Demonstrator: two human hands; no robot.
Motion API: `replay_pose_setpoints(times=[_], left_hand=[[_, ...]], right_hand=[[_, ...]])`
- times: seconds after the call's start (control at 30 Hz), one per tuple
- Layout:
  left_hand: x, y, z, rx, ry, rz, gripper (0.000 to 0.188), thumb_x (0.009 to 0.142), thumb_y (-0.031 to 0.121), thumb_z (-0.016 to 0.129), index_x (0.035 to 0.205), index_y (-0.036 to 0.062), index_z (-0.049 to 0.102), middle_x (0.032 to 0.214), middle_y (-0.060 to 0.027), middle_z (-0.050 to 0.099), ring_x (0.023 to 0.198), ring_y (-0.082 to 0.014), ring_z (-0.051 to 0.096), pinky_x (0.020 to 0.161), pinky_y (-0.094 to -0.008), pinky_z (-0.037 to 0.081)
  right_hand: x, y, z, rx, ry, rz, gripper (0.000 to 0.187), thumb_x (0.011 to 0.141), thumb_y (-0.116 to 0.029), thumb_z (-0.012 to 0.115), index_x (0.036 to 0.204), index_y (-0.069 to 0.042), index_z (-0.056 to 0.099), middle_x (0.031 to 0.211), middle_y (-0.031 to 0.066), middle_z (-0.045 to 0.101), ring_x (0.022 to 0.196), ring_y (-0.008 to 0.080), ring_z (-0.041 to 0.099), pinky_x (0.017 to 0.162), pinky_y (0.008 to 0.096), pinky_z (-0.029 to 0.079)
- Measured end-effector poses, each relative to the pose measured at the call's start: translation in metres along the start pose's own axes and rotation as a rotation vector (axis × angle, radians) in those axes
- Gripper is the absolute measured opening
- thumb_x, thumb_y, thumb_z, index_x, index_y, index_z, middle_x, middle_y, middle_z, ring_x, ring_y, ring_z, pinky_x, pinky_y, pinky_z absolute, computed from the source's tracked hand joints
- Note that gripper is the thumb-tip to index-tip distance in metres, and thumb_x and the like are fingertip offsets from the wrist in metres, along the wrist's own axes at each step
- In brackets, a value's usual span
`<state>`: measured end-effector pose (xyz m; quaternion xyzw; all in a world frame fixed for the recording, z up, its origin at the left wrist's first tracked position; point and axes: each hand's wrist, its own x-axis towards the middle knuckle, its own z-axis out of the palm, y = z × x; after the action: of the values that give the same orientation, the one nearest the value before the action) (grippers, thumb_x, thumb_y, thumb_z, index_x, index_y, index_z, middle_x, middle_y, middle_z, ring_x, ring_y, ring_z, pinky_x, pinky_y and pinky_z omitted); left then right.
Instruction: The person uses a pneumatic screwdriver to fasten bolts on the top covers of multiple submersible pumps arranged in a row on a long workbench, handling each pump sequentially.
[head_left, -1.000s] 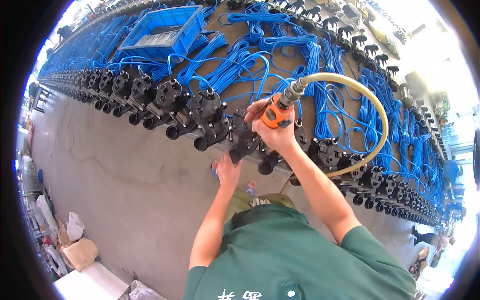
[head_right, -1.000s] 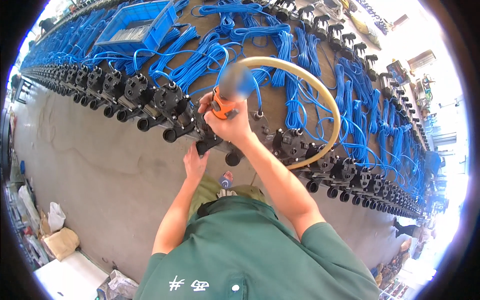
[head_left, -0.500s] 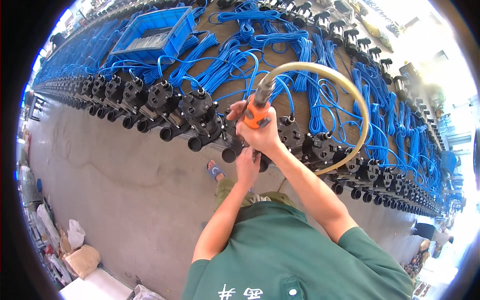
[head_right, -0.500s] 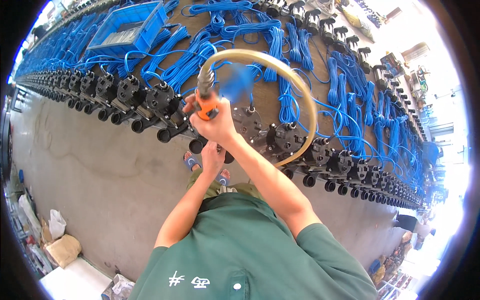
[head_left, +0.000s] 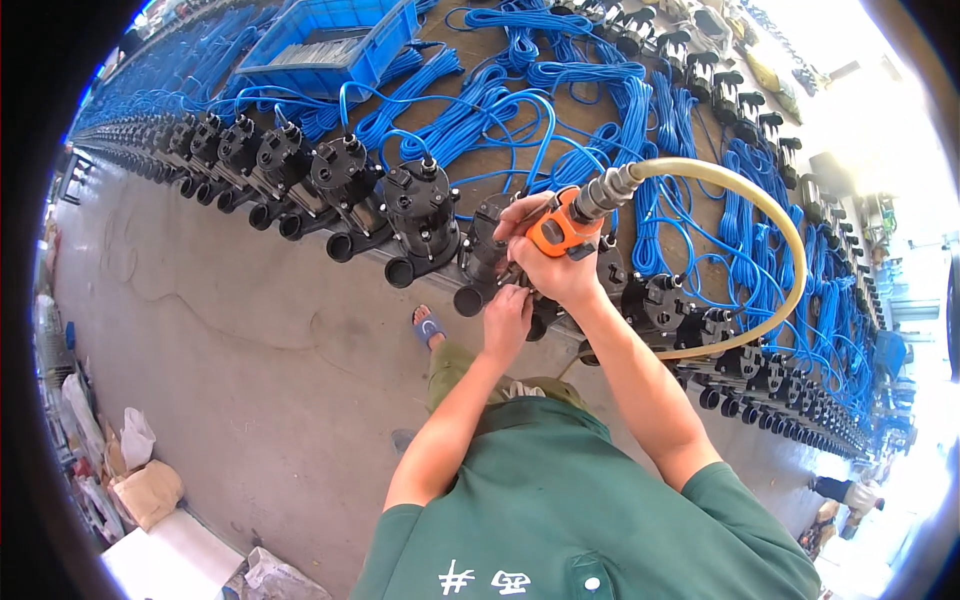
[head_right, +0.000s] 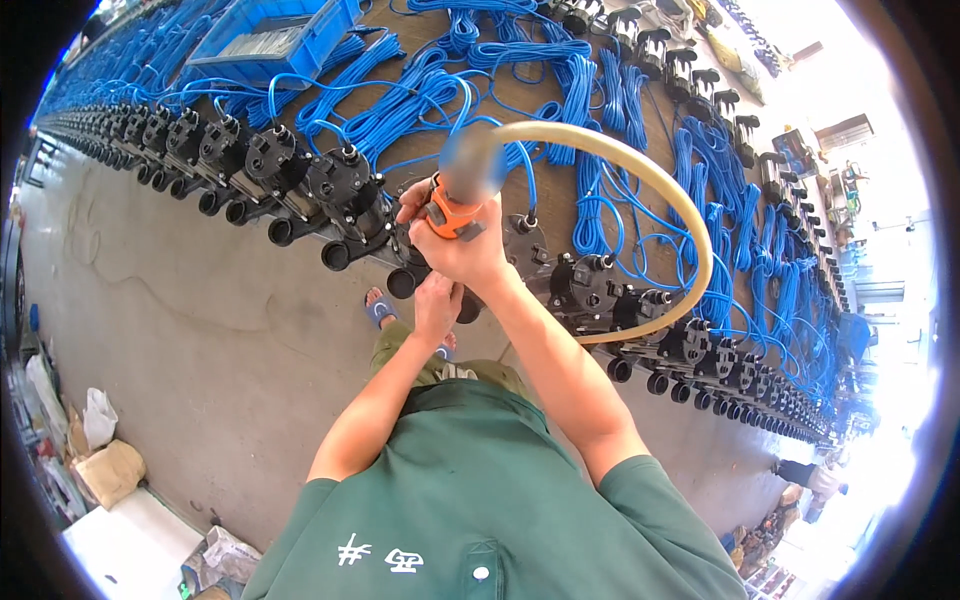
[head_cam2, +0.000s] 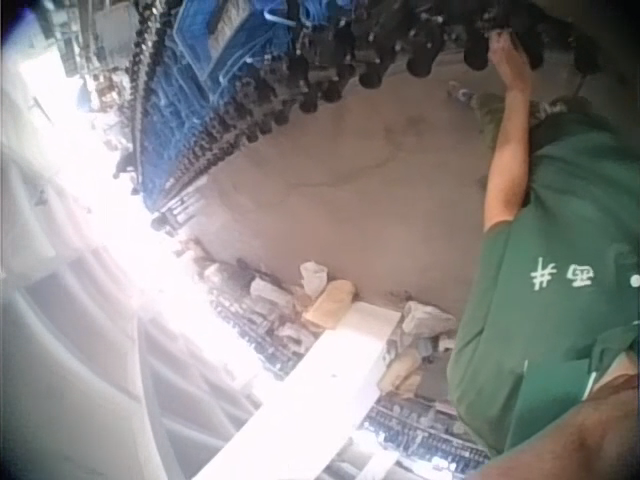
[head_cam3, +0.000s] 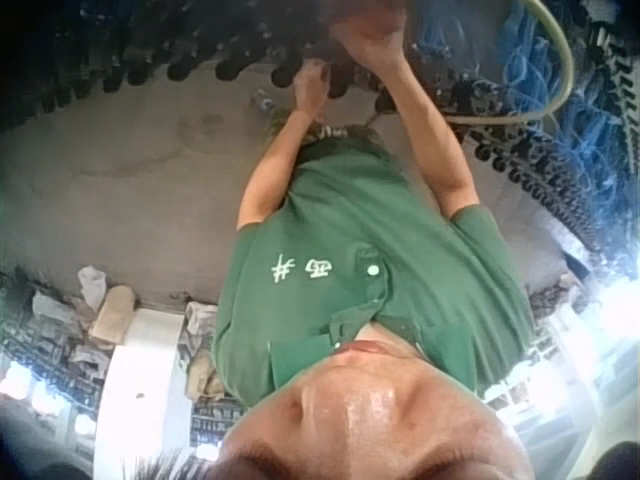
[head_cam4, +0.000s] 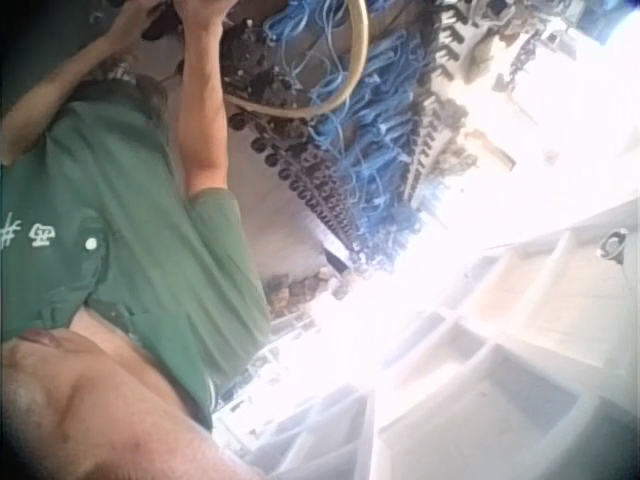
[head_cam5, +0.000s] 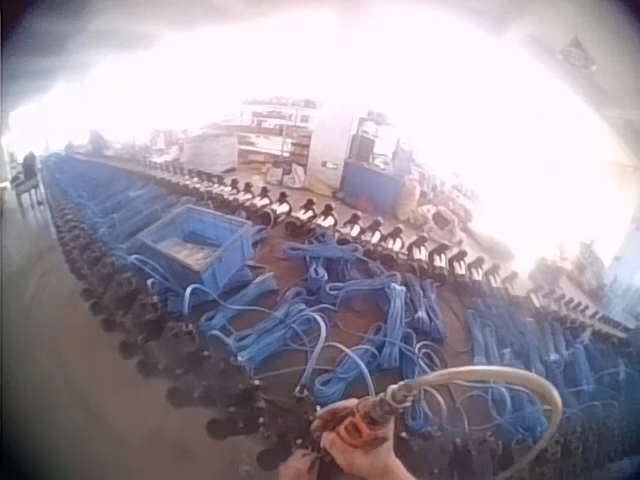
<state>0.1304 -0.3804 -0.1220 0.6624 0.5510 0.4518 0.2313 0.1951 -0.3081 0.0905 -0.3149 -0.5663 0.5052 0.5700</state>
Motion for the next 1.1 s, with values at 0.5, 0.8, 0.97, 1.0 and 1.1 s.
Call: replay_pose_setpoints(times=[0.5, 0.8, 0.97, 1.0, 1.1], left_hand=[[0.004, 0.000, 0.000, -0.011, -0.041, -0.009, 0.014, 0.085, 0.005, 0.066, 0.098, -0.0004, 0.071, 0.093, -0.0139, 0.065, 0.080, -0.0346, 0.066, 0.070, -0.0415, 0.053], [0.117, 0.124, -0.134, 0.003, -0.208, 0.231, 0.008, 0.085, 0.007, 0.068, 0.088, -0.0003, 0.069, 0.083, -0.0147, 0.069, 0.069, -0.0252, 0.066, 0.065, -0.0359, 0.054], [0.308, 0.142, -0.149, 0.279, -0.611, 0.020, 0.018, 0.084, 0.012, 0.065, 0.083, -0.0048, 0.070, 0.070, -0.0184, 0.067, 0.060, -0.0240, 0.064, 0.063, -0.0348, 0.053], [0.336, 0.117, -0.140, 0.540, -0.881, 0.125, 0.024, 0.083, 0.018, 0.063, 0.081, -0.0048, 0.070, 0.070, -0.0214, 0.066, 0.064, -0.0341, 0.067, 0.065, -0.0416, 0.054], [0.352, 0.084, -0.068, 0.597, -1.544, 0.341, 0.023, 0.083, 0.017, 0.065, 0.094, -0.0018, 0.071, 0.085, -0.0228, 0.069, 0.080, -0.0382, 0.068, 0.074, -0.0447, 0.055]], right_hand=[[-0.023, -0.017, -0.044, -0.079, 0.069, 0.015, 0.025, 0.077, 0.004, 0.063, 0.102, 0.003, 0.064, 0.091, 0.0114, 0.070, 0.077, 0.0137, 0.067, 0.067, 0.0265, 0.055], [-0.035, -0.088, -0.078, -0.017, 0.213, -0.251, 0.033, 0.080, 0.001, 0.063, 0.113, 0.002, 0.062, 0.099, 0.0151, 0.068, 0.068, 0.0103, 0.062, 0.061, 0.0238, 0.052], [-0.047, -0.082, -0.108, -0.354, 0.328, -0.269, 0.026, 0.080, -0.001, 0.064, 0.105, 0.002, 0.062, 0.093, 0.0187, 0.066, 0.062, 0.0134, 0.061, 0.057, 0.0247, 0.053], [-0.049, -0.078, -0.096, -0.197, 0.397, 0.009, 0.025, 0.079, 0.000, 0.065, 0.104, 0.003, 0.063, 0.094, 0.0194, 0.066, 0.064, 0.0134, 0.062, 0.058, 0.0253, 0.054], [-0.049, -0.072, -0.087, -0.195, 0.642, -0.168, 0.029, 0.074, 0.005, 0.061, 0.103, 0.004, 0.064, 0.088, 0.0173, 0.070, 0.062, 0.0129, 0.064, 0.058, 0.0262, 0.055]])
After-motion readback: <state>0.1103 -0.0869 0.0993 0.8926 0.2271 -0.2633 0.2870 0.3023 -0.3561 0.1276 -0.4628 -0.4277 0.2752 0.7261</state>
